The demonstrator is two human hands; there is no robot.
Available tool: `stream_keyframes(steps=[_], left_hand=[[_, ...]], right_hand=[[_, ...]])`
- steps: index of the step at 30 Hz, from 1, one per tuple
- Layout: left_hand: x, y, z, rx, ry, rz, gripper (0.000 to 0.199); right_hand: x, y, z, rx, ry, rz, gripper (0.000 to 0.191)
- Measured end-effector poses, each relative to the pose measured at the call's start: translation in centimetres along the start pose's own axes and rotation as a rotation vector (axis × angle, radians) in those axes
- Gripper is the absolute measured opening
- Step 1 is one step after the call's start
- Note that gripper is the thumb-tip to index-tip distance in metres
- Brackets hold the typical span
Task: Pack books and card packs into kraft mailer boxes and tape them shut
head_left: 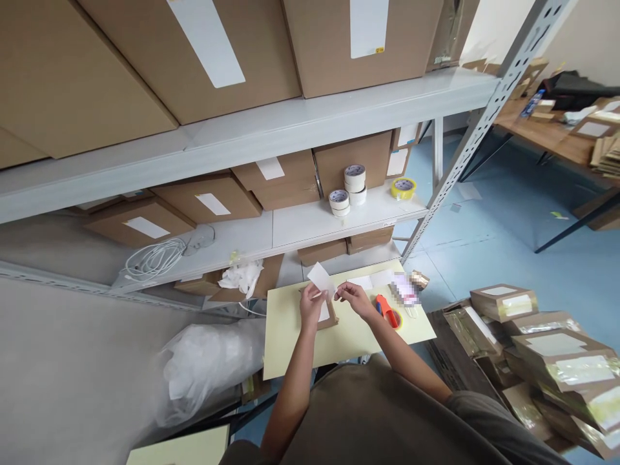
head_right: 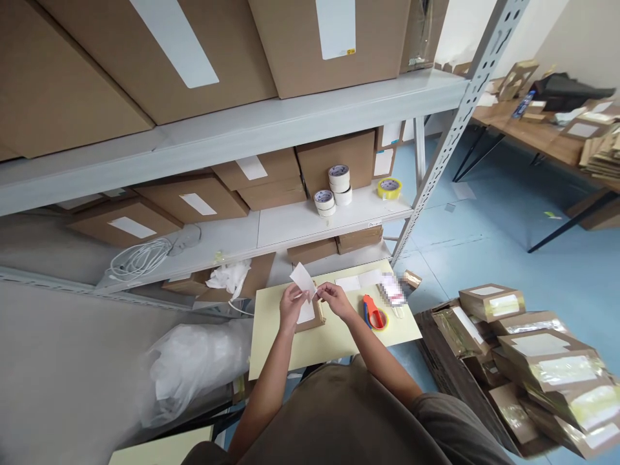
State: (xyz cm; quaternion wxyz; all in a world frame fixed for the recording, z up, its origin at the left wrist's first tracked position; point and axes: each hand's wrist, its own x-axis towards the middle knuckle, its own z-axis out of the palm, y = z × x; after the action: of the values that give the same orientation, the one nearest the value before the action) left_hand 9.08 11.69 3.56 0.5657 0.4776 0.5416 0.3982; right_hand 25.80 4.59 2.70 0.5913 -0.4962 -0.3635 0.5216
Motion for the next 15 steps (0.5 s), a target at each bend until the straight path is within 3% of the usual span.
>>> stream_keyframes(steps=[2,4,7,9,13,15], left_hand=[[-0.4,0.6,0.2,0.107,0.022,0.097,0.061],[-0.9,1.2,0.5,0.101,-0.095,0.132,0.048],[-1.4,1.7,0.9,0.021,-0.287,0.067,0.041],[-1.4,1.5,0.9,-0.017,-0.270,0.021,0.043],[-1.5,0.7,0.8,-0.126,-0.109,-0.062,0.058],[-1.7,0.4,0.6,-0.128,-0.105,-0.059,0.060]], right_hand=[[-0.1,-0.5,0.0,-0.014,-0.013,-0.017,0.033],[-0.2,-0.8,0.1,-0.037,-0.016,-0.032,0.034],[-0.3,-0.9,0.3,-0.054,-0.021,-0.048,0.035],[-0.4,-0.7,0.4,-0.044,-0.037,-0.045,0.036],[-0.3,-0.2,0.5,-0.026,-0.038,0.004,0.039],[-0.1,0.1,0.7,-0.026,-0.029,0.033,0.038]])
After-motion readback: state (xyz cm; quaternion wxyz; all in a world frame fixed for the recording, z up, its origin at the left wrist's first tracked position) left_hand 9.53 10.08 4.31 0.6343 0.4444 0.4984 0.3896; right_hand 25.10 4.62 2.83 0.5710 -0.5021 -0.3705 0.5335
